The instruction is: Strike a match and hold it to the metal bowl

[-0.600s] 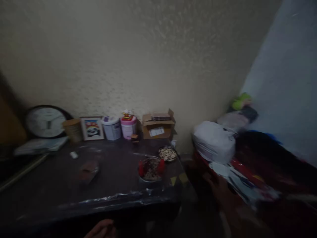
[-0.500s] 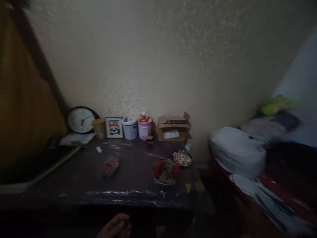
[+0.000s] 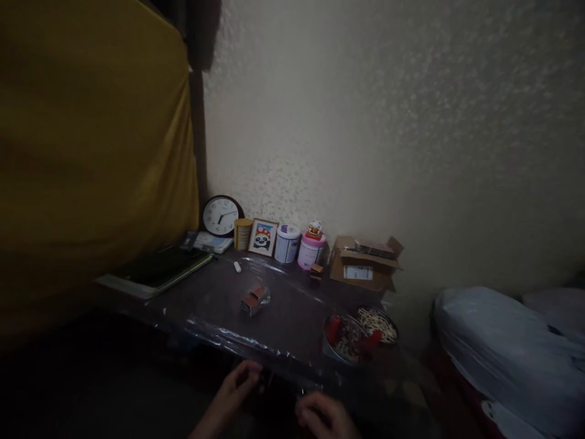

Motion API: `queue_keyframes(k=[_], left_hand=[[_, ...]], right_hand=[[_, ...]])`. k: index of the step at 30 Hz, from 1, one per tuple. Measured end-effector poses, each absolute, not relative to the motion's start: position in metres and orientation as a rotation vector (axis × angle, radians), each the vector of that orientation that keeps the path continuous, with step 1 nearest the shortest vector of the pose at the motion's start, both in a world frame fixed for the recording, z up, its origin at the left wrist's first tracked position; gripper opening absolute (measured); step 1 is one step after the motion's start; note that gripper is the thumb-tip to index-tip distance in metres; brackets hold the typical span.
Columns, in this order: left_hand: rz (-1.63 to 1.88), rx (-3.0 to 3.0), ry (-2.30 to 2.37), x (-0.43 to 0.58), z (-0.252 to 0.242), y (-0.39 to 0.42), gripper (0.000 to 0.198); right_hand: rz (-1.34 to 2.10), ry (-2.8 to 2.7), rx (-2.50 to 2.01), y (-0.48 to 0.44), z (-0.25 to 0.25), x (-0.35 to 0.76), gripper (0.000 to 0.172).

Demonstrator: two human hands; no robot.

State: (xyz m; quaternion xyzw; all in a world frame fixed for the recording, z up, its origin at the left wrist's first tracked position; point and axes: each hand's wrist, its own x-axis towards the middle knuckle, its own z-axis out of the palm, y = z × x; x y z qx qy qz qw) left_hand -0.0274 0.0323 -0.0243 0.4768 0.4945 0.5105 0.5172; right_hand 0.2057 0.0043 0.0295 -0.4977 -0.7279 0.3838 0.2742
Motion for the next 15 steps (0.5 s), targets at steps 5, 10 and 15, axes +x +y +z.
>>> queue_keyframes(k=[5,10,15], left_hand=[[1.491,1.341,1.439,-0.059,-0.014,0.064,0.022],[1.584,1.620,1.655,-0.072,-0.005,0.096,0.026],[1.475,1.854,1.765,-0.070,-0.006,0.121,0.042]], right_hand=[[0.702,-2.014,-1.152,0.060,0.065,0.114,0.020],[0.323,-2.033,-1.185,0.110,0.067,0.066,0.023],[0.108,-2.062,-1.369,0.141,0.063,0.045,0.027]])
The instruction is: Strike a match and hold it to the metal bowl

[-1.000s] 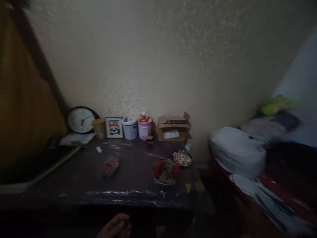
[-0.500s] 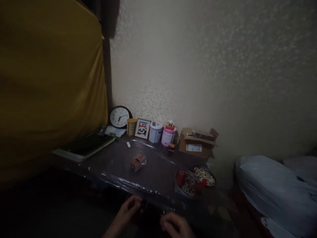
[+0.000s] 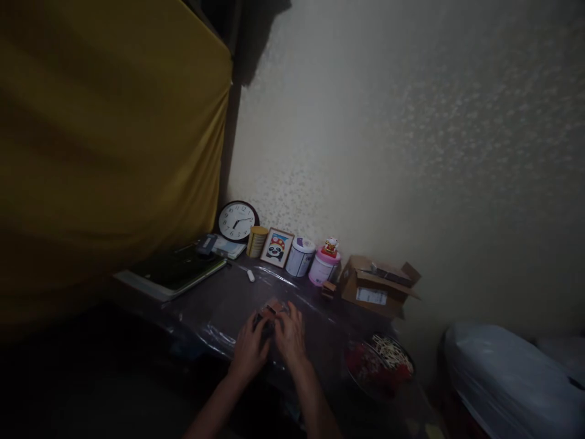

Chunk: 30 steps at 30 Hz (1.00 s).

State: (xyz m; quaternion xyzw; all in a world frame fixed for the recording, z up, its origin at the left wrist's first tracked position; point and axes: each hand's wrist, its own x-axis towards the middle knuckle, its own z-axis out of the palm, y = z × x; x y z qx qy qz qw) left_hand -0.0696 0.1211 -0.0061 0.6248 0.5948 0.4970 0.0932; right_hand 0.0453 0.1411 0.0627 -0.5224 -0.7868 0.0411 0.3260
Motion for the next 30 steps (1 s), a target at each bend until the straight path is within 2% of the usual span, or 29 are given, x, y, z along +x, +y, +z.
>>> queue_keyframes(k=[7,14,18,30], left_hand=[[1.316,1.988,1.877,-0.067,-0.009,0.142,0.054],[1.177,2.002,1.928,-0.070,0.001,0.150,0.040],[1.132,1.986,1.930,-0.071,0.004,0.152,0.034],[1.002,1.902,1.944,-0.067,0.013,0.160,0.052]], right_hand=[[-0.091,-2.112,-1.516,0.161,0.048,0.038,0.033],[-0.449,-2.074,-1.599,0.173,0.034,0.037,0.032],[-0.396,-2.071,-1.631,0.180,0.030,0.036,0.036],[-0.345,-2.143,-1.650,0.187,0.029,0.032,0.034]])
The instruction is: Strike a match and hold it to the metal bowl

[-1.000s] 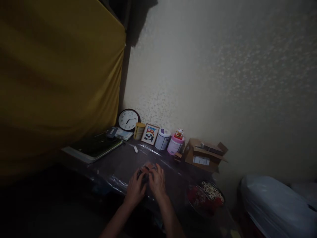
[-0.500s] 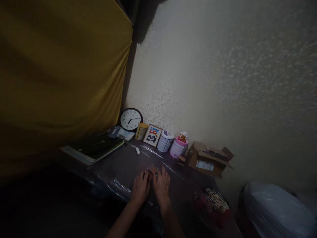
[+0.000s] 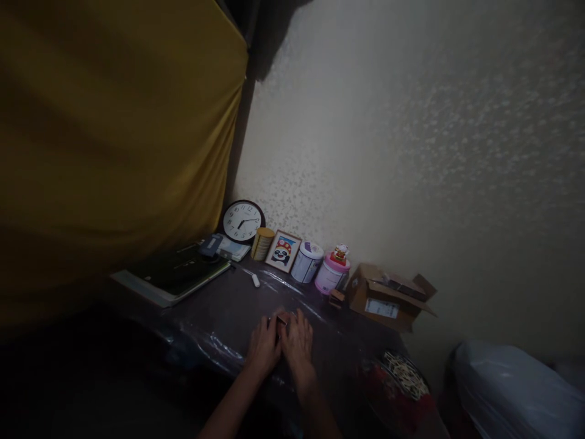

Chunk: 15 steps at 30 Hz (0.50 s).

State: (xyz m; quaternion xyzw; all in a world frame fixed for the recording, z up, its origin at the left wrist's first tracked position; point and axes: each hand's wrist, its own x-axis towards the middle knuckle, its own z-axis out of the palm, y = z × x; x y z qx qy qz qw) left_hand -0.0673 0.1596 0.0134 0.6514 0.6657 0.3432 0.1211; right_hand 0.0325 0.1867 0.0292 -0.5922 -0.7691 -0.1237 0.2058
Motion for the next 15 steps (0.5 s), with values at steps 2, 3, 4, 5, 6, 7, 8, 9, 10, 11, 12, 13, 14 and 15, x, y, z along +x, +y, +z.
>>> queue_keyframes(k=[2,3,4,5,6,7,8,9,10,11,12,13,14,15], left_hand=[[0.977,1.878,1.952,-0.067,0.013,0.162,0.052],[0.968,1.867,1.953,-0.067,0.012,0.164,0.053],[0.961,1.858,1.952,-0.067,0.011,0.165,0.054],[0.957,1.851,1.948,-0.067,0.011,0.167,0.055],[0.954,1.845,1.943,-0.068,0.011,0.168,0.056],[0.952,1.839,1.937,-0.068,0.010,0.169,0.057],[0.951,1.832,1.934,-0.069,0.011,0.171,0.058],[0.951,1.822,1.933,-0.069,0.011,0.172,0.058],[0.954,1.811,1.932,-0.069,0.012,0.172,0.058],[0.961,1.803,1.932,-0.070,0.013,0.173,0.057],[0.972,1.796,1.931,-0.070,0.014,0.174,0.054],[0.985,1.790,1.932,-0.070,0.015,0.174,0.049],[0.998,1.781,1.936,-0.070,0.016,0.174,0.045],[1.011,1.773,1.940,-0.069,0.017,0.173,0.040]], right_hand=[[-0.292,-2.131,-1.662,0.188,0.030,0.031,0.032],[-0.251,-2.121,-1.666,0.188,0.031,0.030,0.032],[-0.191,-2.098,-1.675,0.188,0.032,0.029,0.032],[-0.117,-2.070,-1.685,0.187,0.034,0.028,0.034],[-0.043,-2.039,-1.693,0.187,0.036,0.028,0.036],[0.024,-2.009,-1.696,0.187,0.038,0.027,0.037],[0.074,-1.983,-1.693,0.187,0.040,0.027,0.039],[0.107,-1.967,-1.683,0.187,0.042,0.027,0.038],[0.126,-1.961,-1.667,0.187,0.043,0.027,0.037],[0.141,-1.959,-1.648,0.188,0.044,0.028,0.034],[0.159,-1.952,-1.627,0.189,0.044,0.029,0.030],[0.176,-1.942,-1.606,0.190,0.044,0.030,0.027],[0.193,-1.927,-1.588,0.192,0.043,0.031,0.025],[0.208,-1.907,-1.574,0.193,0.042,0.031,0.025]])
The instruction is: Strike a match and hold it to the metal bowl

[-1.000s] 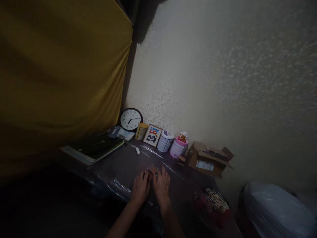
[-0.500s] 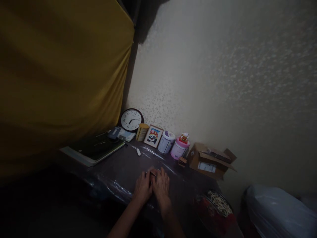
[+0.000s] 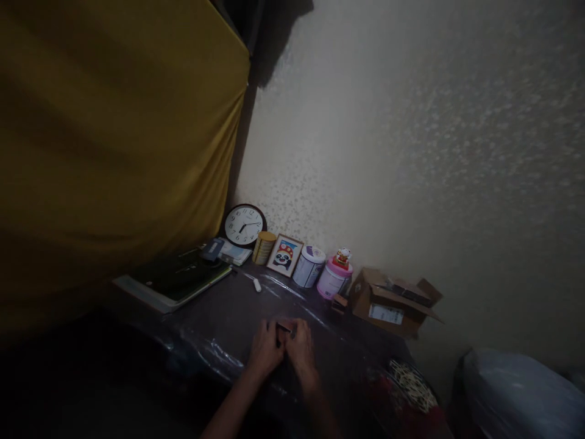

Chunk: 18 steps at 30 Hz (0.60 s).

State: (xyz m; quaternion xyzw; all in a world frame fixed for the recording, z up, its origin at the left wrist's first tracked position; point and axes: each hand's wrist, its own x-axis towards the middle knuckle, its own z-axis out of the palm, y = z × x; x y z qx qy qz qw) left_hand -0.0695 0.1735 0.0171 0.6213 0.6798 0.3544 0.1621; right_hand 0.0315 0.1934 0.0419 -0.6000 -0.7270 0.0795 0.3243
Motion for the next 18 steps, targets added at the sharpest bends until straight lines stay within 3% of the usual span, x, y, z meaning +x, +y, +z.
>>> queue_keyframes(k=[6,18], left_hand=[[1.065,1.737,1.943,-0.068,0.017,0.174,0.037],[1.164,1.689,1.849,-0.070,0.014,0.170,0.030]], right_hand=[[0.281,-1.782,-1.518,0.202,0.030,0.034,0.033],[0.330,-1.744,-1.443,0.202,0.025,0.037,0.028]])
